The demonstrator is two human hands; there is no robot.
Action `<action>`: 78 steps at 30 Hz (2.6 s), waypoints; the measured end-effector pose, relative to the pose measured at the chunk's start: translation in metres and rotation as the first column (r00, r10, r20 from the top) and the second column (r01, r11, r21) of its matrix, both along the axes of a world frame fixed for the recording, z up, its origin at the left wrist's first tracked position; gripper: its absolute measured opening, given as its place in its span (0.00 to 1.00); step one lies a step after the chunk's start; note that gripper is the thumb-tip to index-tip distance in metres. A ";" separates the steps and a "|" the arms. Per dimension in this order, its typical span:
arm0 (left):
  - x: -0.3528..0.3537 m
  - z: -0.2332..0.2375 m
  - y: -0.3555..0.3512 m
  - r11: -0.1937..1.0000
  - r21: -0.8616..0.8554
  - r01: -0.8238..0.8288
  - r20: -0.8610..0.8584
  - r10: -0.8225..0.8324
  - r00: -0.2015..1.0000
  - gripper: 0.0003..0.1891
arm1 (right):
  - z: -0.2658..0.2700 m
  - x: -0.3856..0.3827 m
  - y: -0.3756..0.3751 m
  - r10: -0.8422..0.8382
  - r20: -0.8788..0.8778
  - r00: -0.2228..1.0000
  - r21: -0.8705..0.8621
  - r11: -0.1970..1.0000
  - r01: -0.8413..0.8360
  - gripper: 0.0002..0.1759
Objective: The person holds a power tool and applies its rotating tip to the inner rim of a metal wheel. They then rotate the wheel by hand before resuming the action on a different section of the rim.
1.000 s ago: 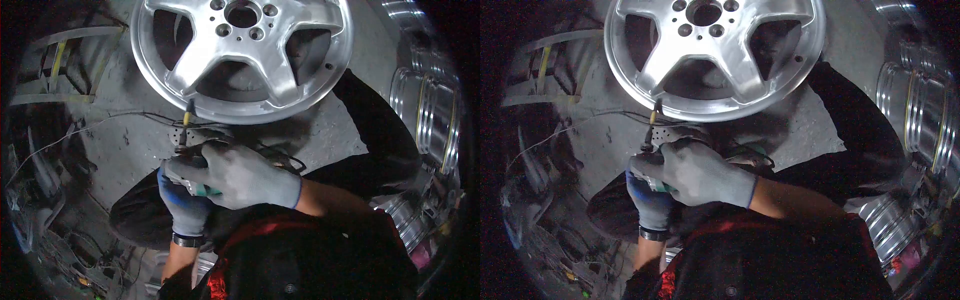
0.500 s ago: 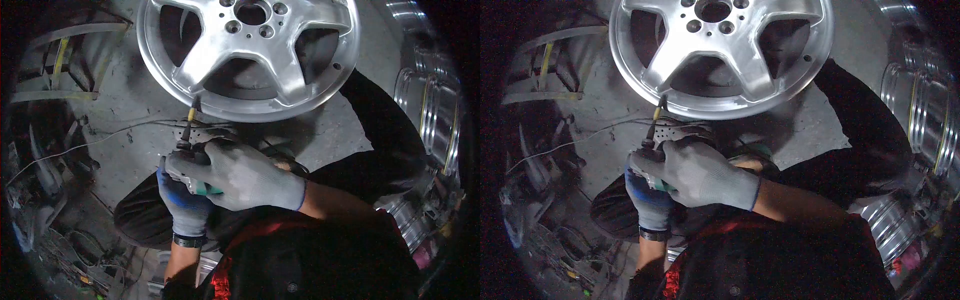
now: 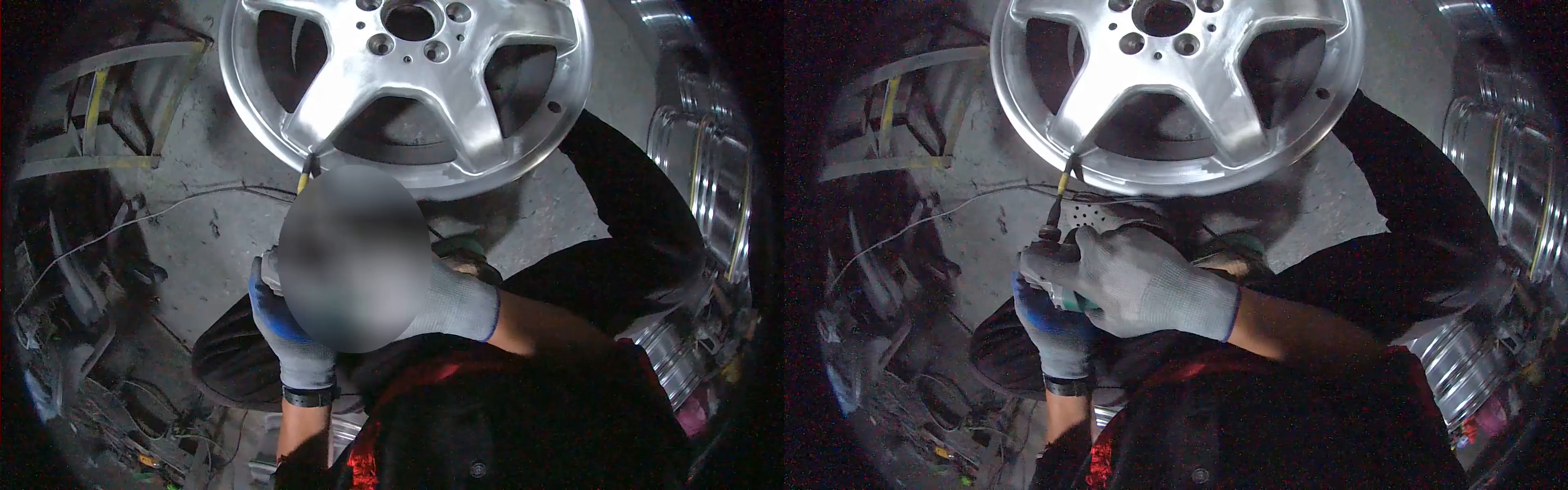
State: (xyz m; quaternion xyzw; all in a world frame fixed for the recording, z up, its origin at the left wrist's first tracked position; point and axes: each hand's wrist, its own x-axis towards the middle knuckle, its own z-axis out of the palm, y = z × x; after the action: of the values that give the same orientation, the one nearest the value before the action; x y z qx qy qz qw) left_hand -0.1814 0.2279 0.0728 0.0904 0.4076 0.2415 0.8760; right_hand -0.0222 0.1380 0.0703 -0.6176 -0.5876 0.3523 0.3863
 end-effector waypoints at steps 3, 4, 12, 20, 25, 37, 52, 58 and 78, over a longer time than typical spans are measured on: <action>0.014 0.010 -0.008 0.995 0.101 0.019 -0.194 0.001 0.981 0.19 | -0.001 0.001 -0.004 -0.014 0.068 0.998 0.007 1.000 0.014 0.43; 0.016 0.010 -0.008 0.995 0.101 0.019 -0.194 0.001 0.981 0.19 | 0.000 0.002 -0.005 -0.014 0.068 0.998 0.007 1.000 0.014 0.43; 0.014 0.025 -0.036 0.997 0.075 -0.009 0.095 0.001 0.995 0.26 | 0.016 0.020 -0.036 -0.125 -0.199 0.972 0.008 0.992 0.129 0.51; 0.068 0.032 -0.076 0.650 0.703 0.289 0.020 -0.424 0.905 0.54 | 0.034 0.037 -0.076 -0.456 -0.792 0.406 -0.193 0.818 0.541 0.65; 0.063 0.015 -0.098 0.416 0.730 0.543 -0.147 -0.680 0.719 0.51 | 0.019 0.058 -0.086 -0.345 -0.937 0.047 -0.303 0.874 0.379 0.35; 0.042 -0.004 -0.100 0.245 0.678 0.693 -0.573 -0.413 0.708 0.35 | 0.010 0.033 -0.073 -0.603 -0.691 0.400 -0.326 0.753 0.571 0.27; 0.084 0.007 -0.019 0.170 0.595 0.786 -0.639 -0.493 0.590 0.28 | -0.027 0.004 -0.062 -0.413 -0.908 0.077 -0.307 0.778 0.548 0.26; 0.090 -0.011 -0.015 0.222 0.517 0.827 -0.603 -0.591 0.536 0.38 | -0.003 -0.010 -0.057 -0.288 -0.957 0.025 -0.248 0.864 0.438 0.28; 0.075 -0.038 -0.006 0.228 0.262 0.938 -0.685 -0.640 0.348 0.39 | -0.024 -0.028 -0.039 -0.341 -0.926 -0.160 -0.377 0.820 0.432 0.30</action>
State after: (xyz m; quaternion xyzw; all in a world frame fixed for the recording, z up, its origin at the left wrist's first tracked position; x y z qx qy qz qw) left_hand -0.1068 0.2218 0.0351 0.6265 0.3750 -0.1638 0.6633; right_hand -0.0501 0.0986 0.0464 -0.3158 0.0635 0.5265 0.7868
